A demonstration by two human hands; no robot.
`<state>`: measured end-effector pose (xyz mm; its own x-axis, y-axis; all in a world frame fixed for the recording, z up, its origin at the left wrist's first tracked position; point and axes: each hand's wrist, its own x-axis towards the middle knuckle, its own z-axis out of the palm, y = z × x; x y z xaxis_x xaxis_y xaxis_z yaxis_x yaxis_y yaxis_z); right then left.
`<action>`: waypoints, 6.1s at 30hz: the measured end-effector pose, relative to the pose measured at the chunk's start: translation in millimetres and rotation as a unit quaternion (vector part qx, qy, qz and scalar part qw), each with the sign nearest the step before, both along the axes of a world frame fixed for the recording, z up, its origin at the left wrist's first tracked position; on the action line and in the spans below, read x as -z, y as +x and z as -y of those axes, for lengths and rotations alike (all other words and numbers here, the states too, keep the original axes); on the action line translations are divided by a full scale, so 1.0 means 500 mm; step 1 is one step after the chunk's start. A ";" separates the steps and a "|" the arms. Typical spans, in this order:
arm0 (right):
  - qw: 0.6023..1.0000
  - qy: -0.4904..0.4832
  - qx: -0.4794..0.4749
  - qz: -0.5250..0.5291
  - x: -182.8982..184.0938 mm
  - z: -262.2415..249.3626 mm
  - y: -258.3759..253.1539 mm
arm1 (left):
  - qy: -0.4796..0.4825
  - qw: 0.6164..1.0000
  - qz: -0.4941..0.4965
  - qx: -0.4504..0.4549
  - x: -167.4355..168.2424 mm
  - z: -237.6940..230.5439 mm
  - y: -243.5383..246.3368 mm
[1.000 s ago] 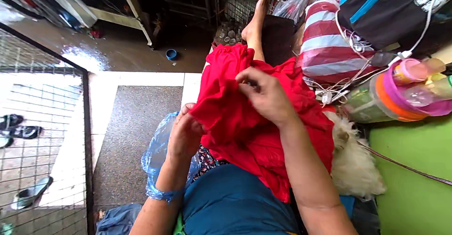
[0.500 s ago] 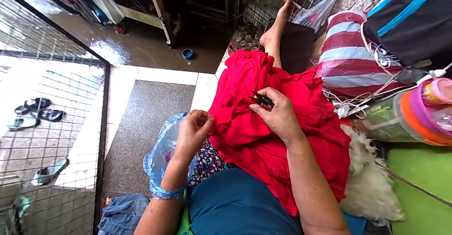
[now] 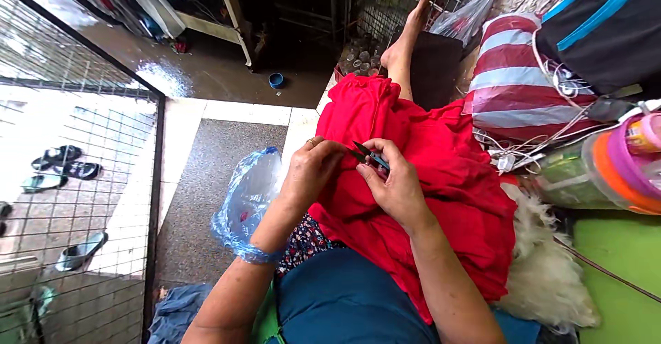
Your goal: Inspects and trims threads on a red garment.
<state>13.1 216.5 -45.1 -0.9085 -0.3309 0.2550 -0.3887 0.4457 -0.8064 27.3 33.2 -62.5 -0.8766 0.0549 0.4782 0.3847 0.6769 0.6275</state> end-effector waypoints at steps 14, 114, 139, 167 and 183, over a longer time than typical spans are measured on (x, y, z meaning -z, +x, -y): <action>0.967 0.160 0.057 -0.190 0.024 0.030 0.018 | 0.088 0.991 -0.069 -0.080 0.050 -0.030 0.031; 0.934 0.171 0.287 0.130 -0.062 -0.328 -0.059 | -0.075 0.993 0.091 -0.014 0.093 -0.073 0.038; 0.991 -0.091 0.062 -0.081 -0.174 -0.186 -0.004 | -0.032 0.995 0.094 0.016 0.085 -0.053 0.037; 0.995 0.040 -0.033 -0.085 0.012 -0.027 0.035 | 0.033 0.999 -0.020 -0.031 0.036 0.005 0.071; 0.984 0.086 0.030 -0.152 0.028 -0.005 0.029 | 0.119 0.991 -0.047 -0.037 0.006 0.020 0.091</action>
<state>27.5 219.0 -58.9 -0.8180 -0.3419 0.4626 -0.5695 0.5946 -0.5676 73.0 23.3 -65.7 -0.8254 -0.1319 0.5490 0.4034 0.5424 0.7369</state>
